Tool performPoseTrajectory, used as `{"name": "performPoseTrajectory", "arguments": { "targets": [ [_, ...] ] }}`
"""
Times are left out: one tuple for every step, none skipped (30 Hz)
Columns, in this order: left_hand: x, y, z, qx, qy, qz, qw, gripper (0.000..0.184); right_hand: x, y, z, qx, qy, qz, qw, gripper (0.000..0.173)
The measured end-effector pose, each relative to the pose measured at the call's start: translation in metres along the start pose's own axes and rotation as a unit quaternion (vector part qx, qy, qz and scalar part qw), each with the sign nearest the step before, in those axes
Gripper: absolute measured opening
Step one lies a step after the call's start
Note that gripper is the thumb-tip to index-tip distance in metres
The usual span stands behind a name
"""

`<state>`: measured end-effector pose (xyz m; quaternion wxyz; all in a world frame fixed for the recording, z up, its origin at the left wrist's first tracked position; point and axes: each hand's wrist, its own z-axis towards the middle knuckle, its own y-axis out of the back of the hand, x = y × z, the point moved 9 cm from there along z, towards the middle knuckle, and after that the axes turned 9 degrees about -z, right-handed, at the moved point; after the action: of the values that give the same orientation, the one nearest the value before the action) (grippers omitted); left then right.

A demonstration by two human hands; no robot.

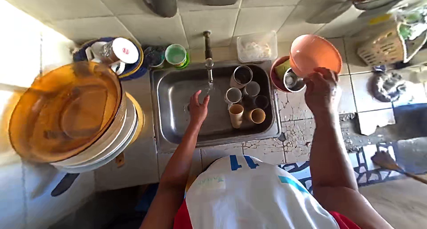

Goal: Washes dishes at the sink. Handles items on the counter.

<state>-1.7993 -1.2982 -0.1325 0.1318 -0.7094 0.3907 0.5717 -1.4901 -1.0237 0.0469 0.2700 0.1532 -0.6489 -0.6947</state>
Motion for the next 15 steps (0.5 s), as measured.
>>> {"name": "performPoseTrajectory", "arguments": {
  "targets": [
    [-0.013, -0.005, 0.004, -0.002, -0.029, 0.022, 0.999, 0.067, -0.005, -0.01, 0.0, -0.01, -0.013, -0.005, 1.0, 0.031],
    [-0.025, -0.01, 0.008, -0.005, -0.059, 0.046, 0.997, 0.069, -0.01, -0.019, 0.0, -0.02, -0.025, -0.008, 0.999, 0.03],
    [-0.036, -0.014, 0.013, -0.013, -0.082, 0.067, 0.994, 0.071, -0.015, -0.027, -0.001, -0.028, -0.042, -0.007, 0.999, 0.029],
    [-0.046, -0.018, 0.018, -0.024, -0.099, 0.082, 0.991, 0.072, -0.02, -0.035, -0.002, -0.035, -0.065, -0.008, 0.997, 0.028],
    [-0.055, -0.021, 0.021, -0.03, -0.111, 0.091, 0.989, 0.073, -0.026, -0.042, -0.005, -0.04, -0.086, -0.007, 0.995, 0.028],
    [-0.062, -0.024, 0.023, -0.033, -0.121, 0.096, 0.987, 0.073, -0.03, -0.051, -0.009, -0.042, -0.101, -0.006, 0.994, 0.029],
    [-0.067, -0.026, 0.025, -0.033, -0.128, 0.098, 0.986, 0.073, -0.034, -0.061, -0.012, -0.044, -0.109, -0.003, 0.993, 0.029],
    [-0.071, -0.028, 0.027, -0.033, -0.134, 0.1, 0.985, 0.073, -0.037, -0.072, -0.015, -0.044, -0.111, 0.002, 0.993, 0.029],
    [-0.074, -0.03, 0.029, -0.033, -0.137, 0.103, 0.985, 0.072, -0.041, -0.084, -0.017, -0.04, -0.113, 0.003, 0.993, 0.028],
    [-0.076, -0.032, 0.031, -0.033, -0.139, 0.11, 0.984, 0.072, -0.046, -0.094, -0.02, -0.037, -0.116, 0.003, 0.993, 0.029],
    [-0.077, -0.034, 0.031, -0.033, -0.141, 0.117, 0.982, 0.072, -0.049, -0.103, -0.023, -0.03, -0.114, 0.01, 0.993, 0.032],
    [-0.077, -0.036, 0.032, -0.031, -0.14, 0.128, 0.981, 0.073, -0.051, -0.111, -0.025, -0.02, -0.108, 0.015, 0.994, 0.04],
    [-0.076, -0.038, 0.033, -0.029, -0.137, 0.134, 0.981, 0.073, -0.052, -0.118, -0.027, -0.011, -0.099, 0.019, 0.995, 0.051],
    [-0.074, -0.04, 0.034, -0.027, -0.135, 0.136, 0.981, 0.075, -0.053, -0.121, -0.028, -0.011, -0.095, 0.017, 0.995, 0.062],
    [-0.073, -0.042, 0.036, -0.028, -0.135, 0.139, 0.981, 0.076, -0.054, -0.124, -0.03, -0.015, -0.093, 0.013, 0.995, 0.069]
  ]
}}
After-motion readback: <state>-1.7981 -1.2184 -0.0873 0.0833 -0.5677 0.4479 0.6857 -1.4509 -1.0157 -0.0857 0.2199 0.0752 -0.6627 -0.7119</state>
